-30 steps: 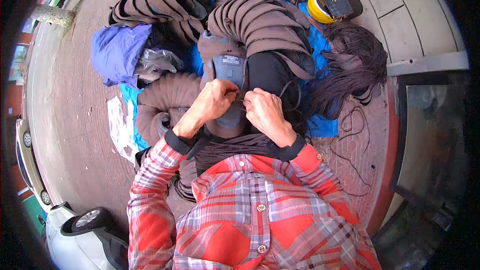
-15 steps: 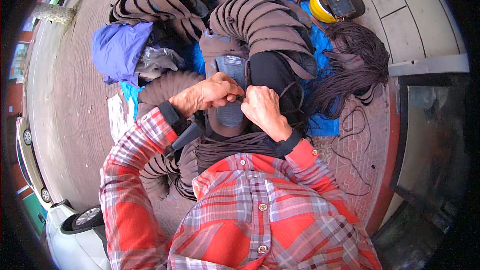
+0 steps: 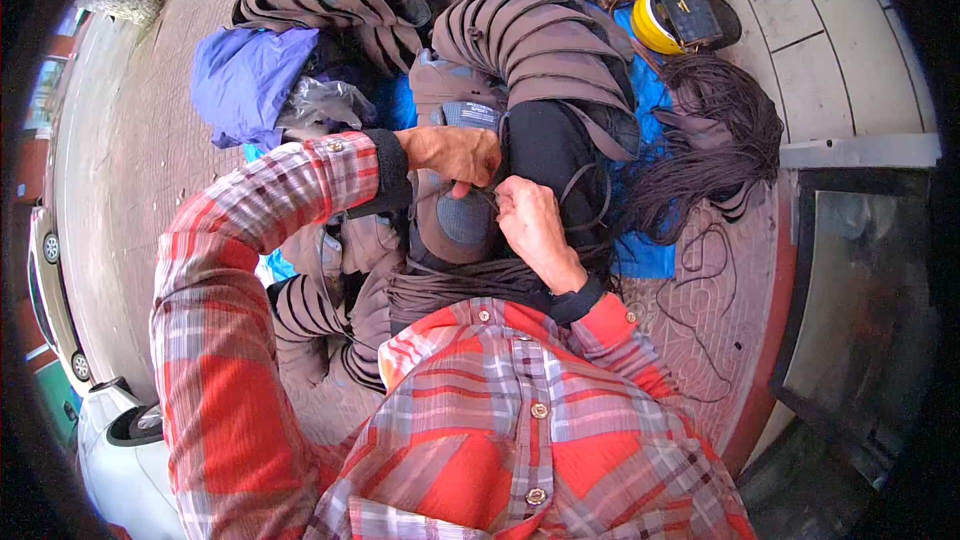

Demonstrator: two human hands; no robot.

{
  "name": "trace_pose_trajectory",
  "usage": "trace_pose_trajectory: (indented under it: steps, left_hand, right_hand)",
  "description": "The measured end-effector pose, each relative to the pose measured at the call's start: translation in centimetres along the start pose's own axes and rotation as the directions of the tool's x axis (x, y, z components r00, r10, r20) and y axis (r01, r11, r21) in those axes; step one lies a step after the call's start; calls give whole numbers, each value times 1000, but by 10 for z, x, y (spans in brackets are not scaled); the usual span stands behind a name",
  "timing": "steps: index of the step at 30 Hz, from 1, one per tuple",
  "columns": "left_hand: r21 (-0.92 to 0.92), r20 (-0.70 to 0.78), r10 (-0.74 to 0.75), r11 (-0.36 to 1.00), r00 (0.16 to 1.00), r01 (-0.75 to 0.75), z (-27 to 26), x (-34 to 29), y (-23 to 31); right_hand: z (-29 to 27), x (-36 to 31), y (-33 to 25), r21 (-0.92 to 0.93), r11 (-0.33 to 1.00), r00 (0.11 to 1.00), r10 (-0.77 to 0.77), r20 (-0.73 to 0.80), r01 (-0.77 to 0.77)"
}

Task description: Lacing a new pair of brown boots while sitting on a sidewalk.

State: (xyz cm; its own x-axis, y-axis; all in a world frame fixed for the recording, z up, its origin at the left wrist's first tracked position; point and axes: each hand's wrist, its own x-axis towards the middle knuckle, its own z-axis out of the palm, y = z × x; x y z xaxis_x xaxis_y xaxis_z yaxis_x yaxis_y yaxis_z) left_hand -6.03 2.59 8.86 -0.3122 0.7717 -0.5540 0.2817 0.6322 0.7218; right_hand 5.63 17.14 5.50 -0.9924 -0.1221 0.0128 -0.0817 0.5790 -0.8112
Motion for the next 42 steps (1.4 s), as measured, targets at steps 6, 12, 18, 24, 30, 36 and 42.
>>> trace_pose_trajectory:
  steps: [6, 12, 18, 24, 30, 36, 42]
  left_hand:
    - [-1, -32, 10, 1000, 999, -10, 7, 4, -5]
    - [-40, -90, 166, 985, 982, -171, 13, 4, -20]
    - [57, 102, -11, 998, 995, 5, -2, 1, 8]
    - [624, 100, 430, 675, 897, -393, 0, 1, 7]
    - [177, 151, 35, 982, 988, -61, -1, 13, -4]
    - [597, 83, 458, 688, 885, -413, 3, 13, 15]
    - [894, 86, 598, 307, 797, -327, -2, 8, 2]
  right_hand:
    - [8, -3, 15, -108, 989, 992, -112, -50, 106]
    - [4, 5, -3, -5, 1000, 999, -23, 26, 23]
    - [-5, 15, -9, 378, 869, 947, 277, 160, -318]
    - [-4, 9, 0, 316, 915, 961, 198, 195, -253]
    - [6, 8, 5, 547, 750, 925, 344, 158, -372]
    - [-2, 5, 8, 193, 959, 973, 182, 145, -208]
    - [-14, 0, -9, 240, 967, 996, 72, 46, -81]
